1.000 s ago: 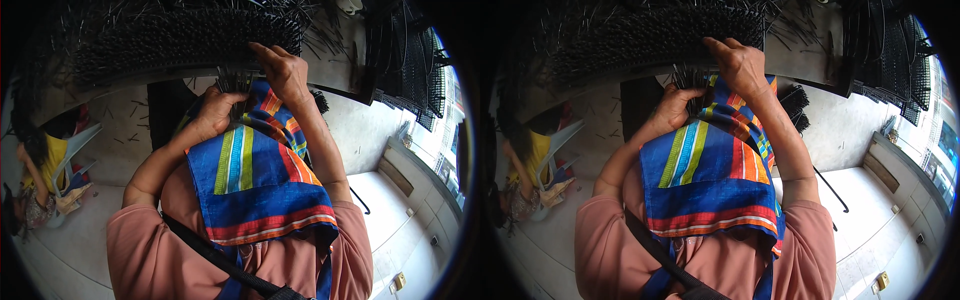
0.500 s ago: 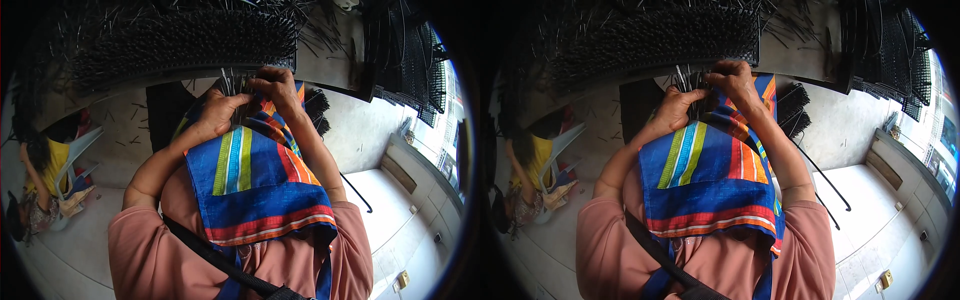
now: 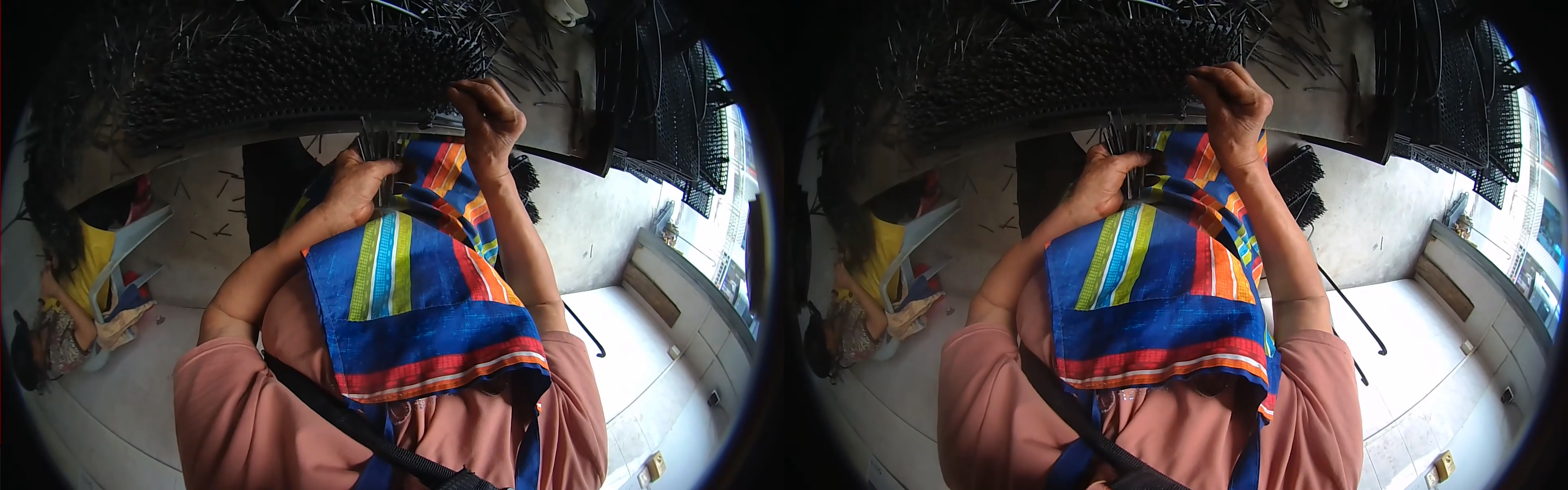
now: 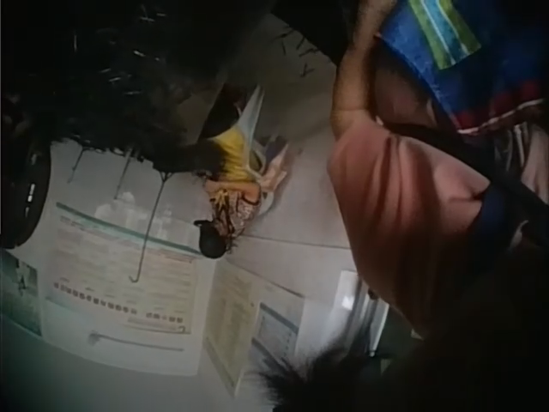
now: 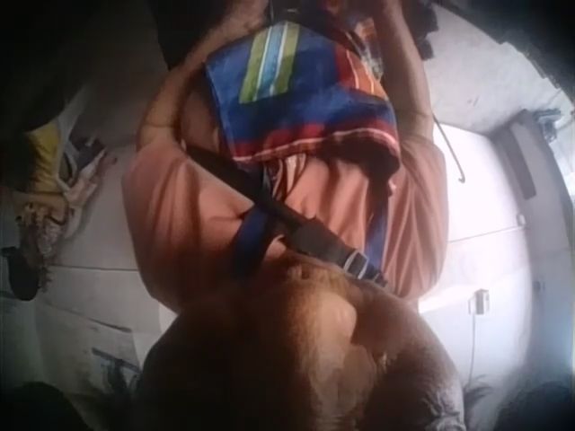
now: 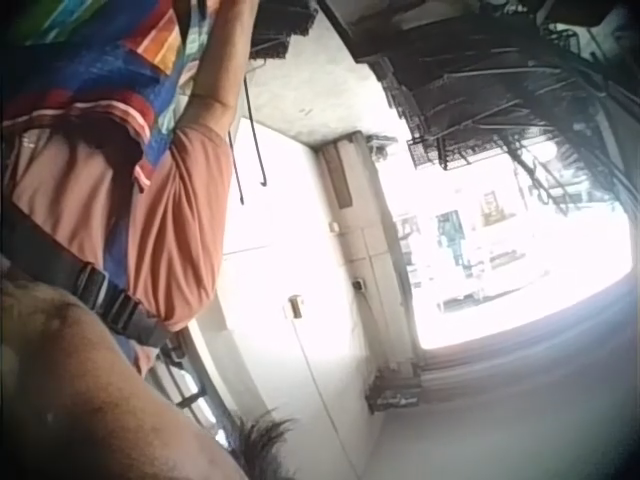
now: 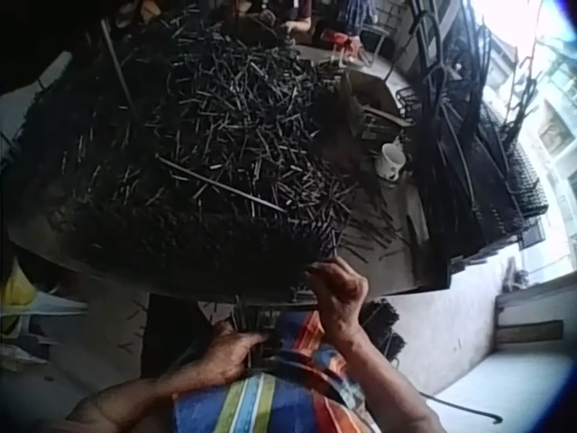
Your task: Inserting small metal pins into a grid template to manually assemble a wire mesh component.
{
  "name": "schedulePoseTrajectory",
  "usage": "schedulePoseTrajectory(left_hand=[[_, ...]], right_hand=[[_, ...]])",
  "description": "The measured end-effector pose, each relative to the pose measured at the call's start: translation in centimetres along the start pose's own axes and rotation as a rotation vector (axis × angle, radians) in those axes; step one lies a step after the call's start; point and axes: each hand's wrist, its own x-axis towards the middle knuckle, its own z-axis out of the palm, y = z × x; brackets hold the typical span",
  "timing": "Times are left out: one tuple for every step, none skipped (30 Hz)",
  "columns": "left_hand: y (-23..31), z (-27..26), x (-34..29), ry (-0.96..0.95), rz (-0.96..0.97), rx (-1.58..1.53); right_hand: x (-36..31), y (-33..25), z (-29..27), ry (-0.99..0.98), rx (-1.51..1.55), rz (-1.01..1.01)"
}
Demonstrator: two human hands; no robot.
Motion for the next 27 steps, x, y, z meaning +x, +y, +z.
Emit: schedulePoseTrajectory(left_hand=[[0.1, 0.0, -0.1, 0.002, 0.005, -0.002], [0.2, 0.0, -0.2, -0.012, 0.003, -0.028], [0.3, 0.0, -0.3, -0.027, 0.002, -0.054], [0.2, 0.0, -0.2, -0.031, 0.006, -0.054], [-0.1, -0.2, 0.0, -0.031, 0.02, -0.004], [-0.2, -0.2, 0.1, -0.031, 0.034, 0.047], [-0.2, -0.1, 0.0, -0.032, 0.041, 0.044], [-0.3, 0.0, -0.1, -0.03, 0.037, 0.013], [-0.3, 0.1, -0.1, -0.028, 0.033, -0.018], [-0.3, -0.1, -0.1, -0.025, 0.04, -0.021], [-0.4, -0.2, 0.0, -0.031, 0.04, -0.005], [-0.4, -0.4, 0.0, -0.036, 0.039, 0.011], [-0.3, -0.3, 0.0, -0.039, 0.043, 0.011], [-0.3, -0.2, 0.0, -0.041, 0.039, -0.014], [-0.3, -0.1, 0.0, -0.043, 0.034, -0.04], [-0.3, -0.1, 0.0, -0.041, 0.032, -0.042], [-0.2, 0.0, 0.0, -0.038, 0.029, -0.026], [-0.1, 0.1, 0.1, -0.035, 0.026, -0.011], [0.0, 0.3, 0.2, -0.036, 0.023, -0.01], [0.1, 0.4, 0.3, -0.05, 0.028, -0.042], [0.1, 0.6, 0.3, -0.063, 0.033, -0.075], [0.1, 0.7, 0.5, -0.064, 0.033, -0.075], [0.1, 0.8, 0.6, -0.052, 0.031, -0.049], [0.1, 0.9, 0.7, -0.04, 0.029, -0.022], [0.1, 1.0, 0.5, -0.039, 0.03, -0.023], [0.2, 1.1, 0.3, -0.041, 0.042, -0.027], [0.3, 1.2, 0.1, -0.042, 0.054, -0.032]], right_hand=[[0.1, 0.0, 0.0, -0.003, 0.004, -0.004], [0.1, -0.1, 0.0, -0.017, -0.015, 0.016], [0.1, -0.2, 0.1, -0.031, -0.033, 0.035], [0.1, -0.1, 0.1, -0.03, -0.035, 0.029], [0.0, 0.2, 0.1, -0.045, -0.036, 0.01], [-0.1, 0.4, 0.1, -0.059, -0.037, -0.009], [-0.1, 0.5, 0.3, -0.062, -0.036, -0.015], [-0.2, 0.5, 0.6, -0.107, -0.194, -0.012], [-0.3, 0.3, 0.8, -0.152, -0.353, -0.01], [-0.2, -0.1, 1.3, -0.131, -0.427, -0.025], [0.0, -0.4, 1.4, -0.135, -0.423, -0.03], [0.2, -0.7, 1.5, -0.156, -0.472, -0.048], [0.5, -0.9, 1.5, -0.172, -0.526, -0.065], [0.6, -0.7, 1.5, -0.171, -0.526, -0.068], [0.6, -0.5, 1.5, -0.175, -0.504, -0.072], [0.4, -0.4, 1.5, -0.183, -0.48, -0.073], [0.4, -0.4, 1.5, -0.185, -0.48, -0.07], [0.4, -0.5, 1.6, -0.206, -0.478, -0.142], [0.6, -0.6, 1.6, -0.224, -0.476, -0.214], [0.7, -0.6, 1.6, -0.223, -0.478, -0.212], [0.7, -0.5, 1.6, -0.226, -0.464, -0.174], [0.9, -0.5, 1.7, -0.23, -0.449, -0.14], [1.0, -0.7, 1.6, -0.23, -0.449, -0.141], [1.1, -0.9, 1.5, -0.246, -0.483, -0.139], [1.1, -1.1, 1.4, -0.262, -0.517, -0.135], [1.0, -1.1, 1.3, -0.262, -0.516, -0.135], [0.8, -0.9, 1.2, -0.26, -0.457, -0.137]])
